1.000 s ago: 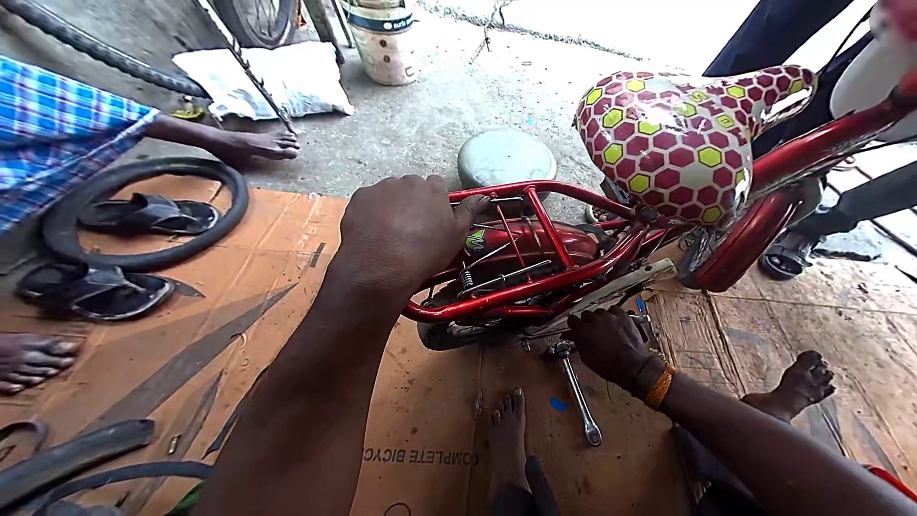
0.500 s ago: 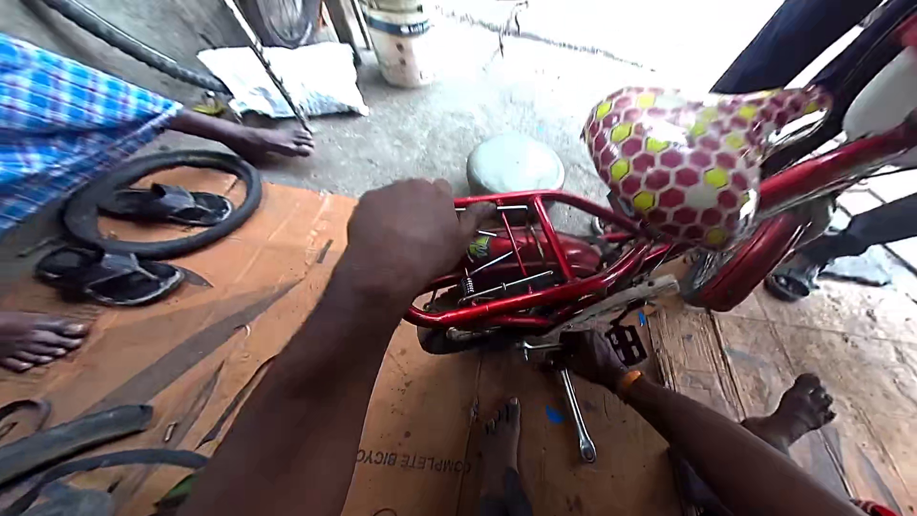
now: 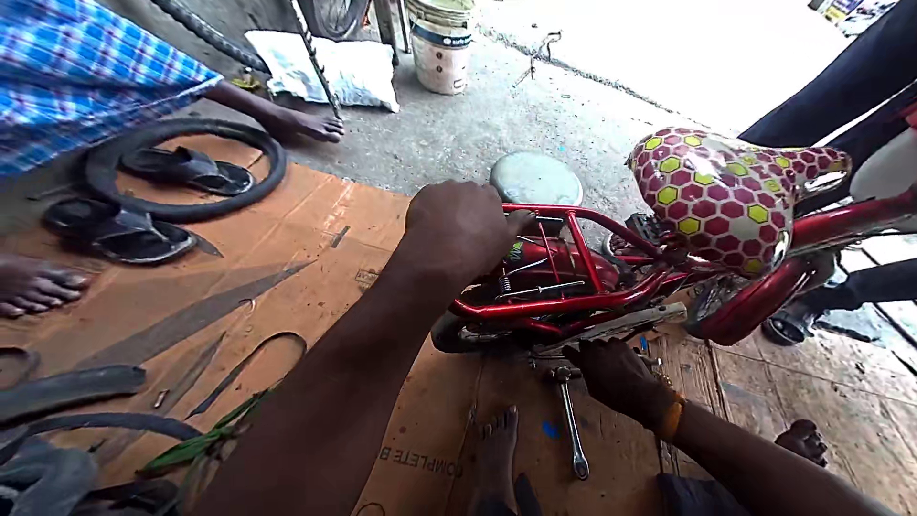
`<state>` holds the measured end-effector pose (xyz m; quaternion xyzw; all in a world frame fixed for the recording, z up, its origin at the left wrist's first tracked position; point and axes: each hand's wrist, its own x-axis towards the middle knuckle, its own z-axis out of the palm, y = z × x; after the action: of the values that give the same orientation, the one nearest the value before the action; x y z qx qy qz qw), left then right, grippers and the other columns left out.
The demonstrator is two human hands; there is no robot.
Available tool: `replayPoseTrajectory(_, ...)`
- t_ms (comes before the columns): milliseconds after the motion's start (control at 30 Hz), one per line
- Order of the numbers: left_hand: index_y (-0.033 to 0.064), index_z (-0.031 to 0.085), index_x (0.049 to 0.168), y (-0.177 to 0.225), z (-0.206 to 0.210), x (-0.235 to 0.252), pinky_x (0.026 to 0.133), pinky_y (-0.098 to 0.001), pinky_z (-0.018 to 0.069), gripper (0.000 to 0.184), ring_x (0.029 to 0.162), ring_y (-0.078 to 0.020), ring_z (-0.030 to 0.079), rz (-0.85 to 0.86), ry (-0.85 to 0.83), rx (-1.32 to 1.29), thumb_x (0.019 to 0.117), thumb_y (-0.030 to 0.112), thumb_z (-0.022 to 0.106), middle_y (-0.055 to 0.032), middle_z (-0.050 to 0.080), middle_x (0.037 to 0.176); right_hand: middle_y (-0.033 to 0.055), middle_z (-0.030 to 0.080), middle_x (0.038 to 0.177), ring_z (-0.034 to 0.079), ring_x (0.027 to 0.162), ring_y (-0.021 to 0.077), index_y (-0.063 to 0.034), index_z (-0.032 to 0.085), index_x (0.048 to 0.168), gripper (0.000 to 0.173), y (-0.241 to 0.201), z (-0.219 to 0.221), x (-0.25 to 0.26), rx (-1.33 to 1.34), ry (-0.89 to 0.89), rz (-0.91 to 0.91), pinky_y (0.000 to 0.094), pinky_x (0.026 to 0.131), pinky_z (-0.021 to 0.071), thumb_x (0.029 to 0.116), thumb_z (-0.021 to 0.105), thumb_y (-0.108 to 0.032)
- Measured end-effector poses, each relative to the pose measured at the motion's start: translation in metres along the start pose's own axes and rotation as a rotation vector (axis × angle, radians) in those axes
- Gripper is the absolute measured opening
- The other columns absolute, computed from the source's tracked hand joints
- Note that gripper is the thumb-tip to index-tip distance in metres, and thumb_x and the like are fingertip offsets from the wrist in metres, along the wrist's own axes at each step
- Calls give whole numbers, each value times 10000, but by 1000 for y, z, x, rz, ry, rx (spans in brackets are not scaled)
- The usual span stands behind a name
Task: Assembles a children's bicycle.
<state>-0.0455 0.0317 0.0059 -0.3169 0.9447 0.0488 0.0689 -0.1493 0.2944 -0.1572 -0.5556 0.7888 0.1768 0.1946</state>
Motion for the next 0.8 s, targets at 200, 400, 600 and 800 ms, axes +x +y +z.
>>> replayPoseTrajectory(200, 30, 645, 1090, 2, 5, 3, 724, -609, 529, 785, 984, -430, 684, 36, 52, 64, 1021, 715, 267, -219, 679, 993, 170, 694, 1022, 690, 959, 356, -88, 654, 1218, 283, -14, -2, -7, -94, 68, 92, 519, 808, 539, 946, 587, -51)
replayPoseTrajectory(400, 38, 649, 1079, 1, 7, 2, 731, -590, 532, 759, 982, -412, 685, 56, 76, 89, 1034, 692, 268, -202, 680, 1010, 112, 689, 822, 708, 815, 302, -78, 702, 910, 236, 13, 31, -4, -93, 387, 73, 472, 702, 560, 996, 609, -277)
replayPoseTrajectory(600, 53, 661, 1056, 0, 9, 2, 726, -576, 535, 734, 965, -389, 688, 77, 92, 90, 1036, 683, 286, -176, 682, 985, 123, 707, 968, 685, 983, 324, -88, 710, 1006, 586, 37, 26, -4, 180, 85, 292, 565, 896, 503, 1019, 468, -621)
replayPoseTrajectory(800, 125, 684, 1130, -23, 3, 9, 751, -688, 513, 564, 941, -421, 691, 219, 25, -34, 1078, 574, 346, -184, 702, 973, 66, 679, 827, 686, 820, 287, -150, 679, 934, 514, 53, 35, -12, 306, 53, 260, 557, 705, 536, 966, 536, -643)
